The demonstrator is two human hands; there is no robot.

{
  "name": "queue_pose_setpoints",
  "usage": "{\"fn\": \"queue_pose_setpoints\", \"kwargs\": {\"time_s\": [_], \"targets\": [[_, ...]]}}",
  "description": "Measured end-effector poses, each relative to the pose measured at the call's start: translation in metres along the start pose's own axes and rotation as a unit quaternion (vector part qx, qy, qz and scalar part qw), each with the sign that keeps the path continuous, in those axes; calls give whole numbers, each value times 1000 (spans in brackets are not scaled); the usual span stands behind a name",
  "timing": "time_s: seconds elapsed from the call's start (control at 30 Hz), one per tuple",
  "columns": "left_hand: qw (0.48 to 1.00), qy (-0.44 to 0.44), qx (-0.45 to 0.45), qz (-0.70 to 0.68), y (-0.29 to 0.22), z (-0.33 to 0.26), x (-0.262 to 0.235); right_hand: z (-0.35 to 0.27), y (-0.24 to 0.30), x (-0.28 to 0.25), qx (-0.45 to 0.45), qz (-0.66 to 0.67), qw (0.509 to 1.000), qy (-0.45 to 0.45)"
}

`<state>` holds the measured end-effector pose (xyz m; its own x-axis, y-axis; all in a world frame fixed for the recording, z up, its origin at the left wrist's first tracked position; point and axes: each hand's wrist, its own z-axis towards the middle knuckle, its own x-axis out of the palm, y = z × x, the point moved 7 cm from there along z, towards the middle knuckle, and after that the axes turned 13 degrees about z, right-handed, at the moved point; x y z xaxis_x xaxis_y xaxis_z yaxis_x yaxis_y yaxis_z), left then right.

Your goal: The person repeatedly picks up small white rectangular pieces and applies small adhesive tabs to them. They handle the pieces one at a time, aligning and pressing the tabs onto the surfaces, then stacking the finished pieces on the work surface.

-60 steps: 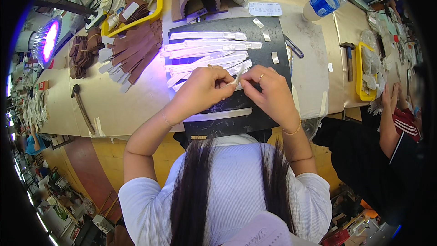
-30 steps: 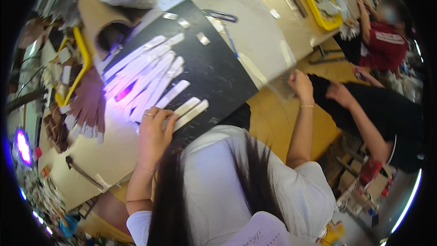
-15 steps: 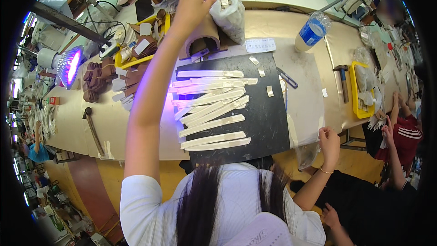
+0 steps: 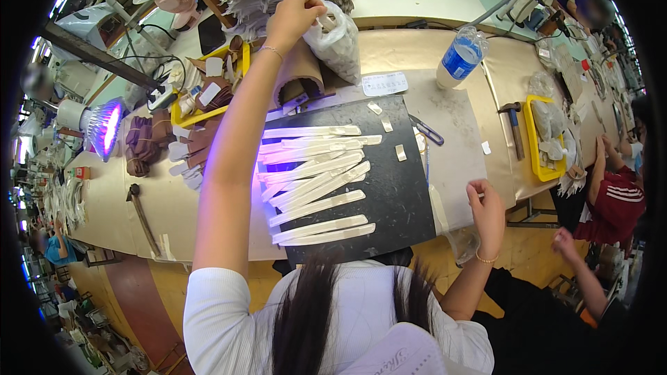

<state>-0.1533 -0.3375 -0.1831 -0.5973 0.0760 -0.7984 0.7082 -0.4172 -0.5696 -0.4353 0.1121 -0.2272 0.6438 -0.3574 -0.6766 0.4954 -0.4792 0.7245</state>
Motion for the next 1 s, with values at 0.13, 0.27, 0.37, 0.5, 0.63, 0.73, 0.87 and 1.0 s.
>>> {"fn": "queue_pose_setpoints", "kwargs": {"time_s": [0.13,0.27,0.37,0.5,0.63,0.73,0.87,1.0], "targets": [[988,57,-33,-141,0,-5,4,19,60,29,-118,68,990,31],[961,81,-71,-254,-1,-7,10,25,113,49,-181,131,972,72],[949,92,-110,-280,-1,-6,15,25,133,55,-205,145,964,86],[958,78,-94,-260,-1,-2,13,27,135,60,-201,149,964,95],[991,-29,0,-131,-5,-1,-12,23,131,57,-226,126,962,88],[972,-1,9,-233,-16,-26,-22,23,127,59,-198,162,963,89],[916,126,-46,-378,-50,-129,-18,25,125,81,-166,305,930,118],[883,199,-109,-412,-61,-221,2,15,148,135,-104,496,833,221]]}}
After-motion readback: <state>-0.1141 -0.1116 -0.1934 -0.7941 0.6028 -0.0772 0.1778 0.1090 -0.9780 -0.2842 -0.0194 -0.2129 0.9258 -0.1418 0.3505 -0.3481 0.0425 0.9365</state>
